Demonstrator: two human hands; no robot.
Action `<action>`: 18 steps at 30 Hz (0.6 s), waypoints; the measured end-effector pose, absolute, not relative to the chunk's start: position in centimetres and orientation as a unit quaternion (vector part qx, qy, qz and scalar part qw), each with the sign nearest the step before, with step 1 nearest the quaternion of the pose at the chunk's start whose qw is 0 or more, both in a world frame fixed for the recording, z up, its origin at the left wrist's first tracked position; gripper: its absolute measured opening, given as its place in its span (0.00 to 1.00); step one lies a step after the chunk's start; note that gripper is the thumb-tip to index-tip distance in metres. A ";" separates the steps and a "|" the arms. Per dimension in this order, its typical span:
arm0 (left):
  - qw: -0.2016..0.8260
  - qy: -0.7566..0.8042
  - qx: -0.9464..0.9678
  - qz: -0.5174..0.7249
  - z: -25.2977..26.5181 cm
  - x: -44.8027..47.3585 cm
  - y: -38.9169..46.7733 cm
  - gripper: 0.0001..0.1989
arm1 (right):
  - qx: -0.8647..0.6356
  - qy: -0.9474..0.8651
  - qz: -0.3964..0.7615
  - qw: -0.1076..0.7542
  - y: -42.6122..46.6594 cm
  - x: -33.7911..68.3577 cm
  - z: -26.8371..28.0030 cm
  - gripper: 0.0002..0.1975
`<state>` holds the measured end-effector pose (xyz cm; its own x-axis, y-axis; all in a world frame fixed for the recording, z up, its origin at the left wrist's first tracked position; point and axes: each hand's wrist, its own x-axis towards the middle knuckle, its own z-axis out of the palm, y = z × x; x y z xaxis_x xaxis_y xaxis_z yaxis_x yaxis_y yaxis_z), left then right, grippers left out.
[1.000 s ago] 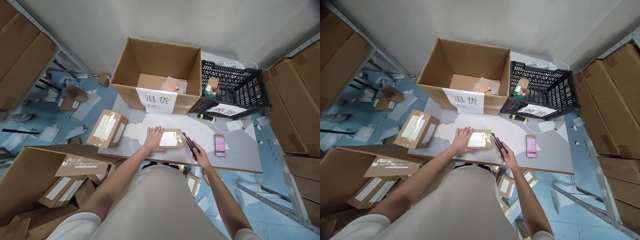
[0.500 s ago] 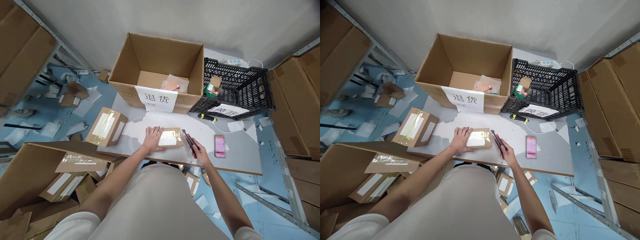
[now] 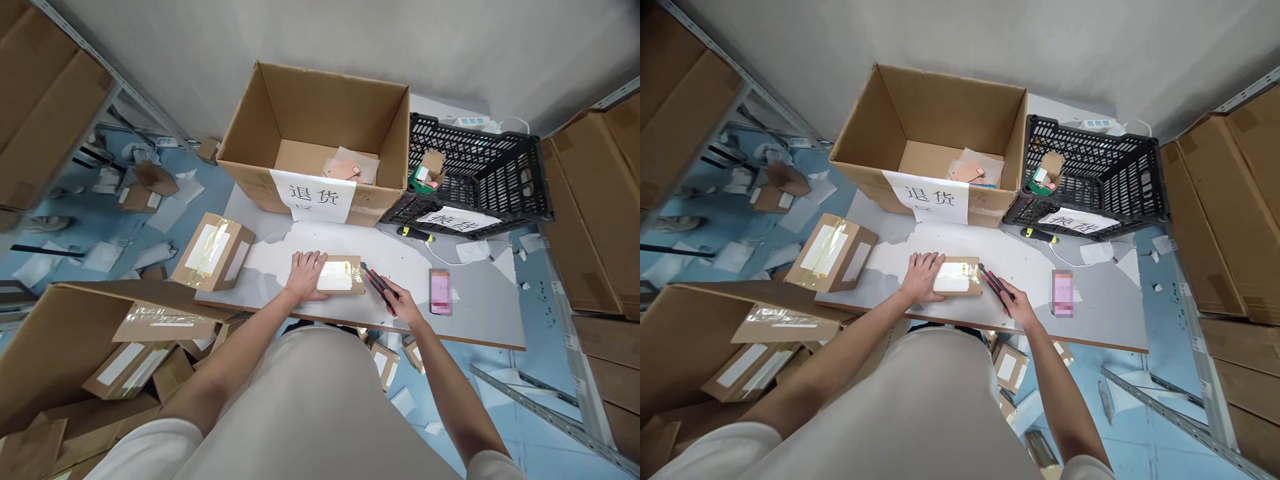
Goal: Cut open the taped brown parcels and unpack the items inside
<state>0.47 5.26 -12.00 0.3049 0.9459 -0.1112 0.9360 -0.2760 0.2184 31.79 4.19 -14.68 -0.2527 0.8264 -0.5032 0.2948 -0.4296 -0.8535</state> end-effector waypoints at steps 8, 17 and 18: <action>0.138 0.576 0.806 0.016 -12.2 0.3 5.3 0.55 | -0.548 -0.550 0.610 0.155 5.3 33.6 -13.8 0.32; 0.142 0.580 0.802 0.030 -12.3 0.2 5.2 0.56 | -0.543 -0.511 0.657 0.110 5.3 33.8 -13.1 0.35; 0.144 0.578 0.803 0.029 -12.2 0.2 5.2 0.56 | -0.542 -0.511 0.658 0.109 5.1 33.9 -13.1 0.35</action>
<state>0.18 5.18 -12.25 0.3296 0.9366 -0.1192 0.9198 -0.2901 0.2644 33.88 5.14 -13.05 -0.3894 0.6974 -0.6017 0.4097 -0.4539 -0.7913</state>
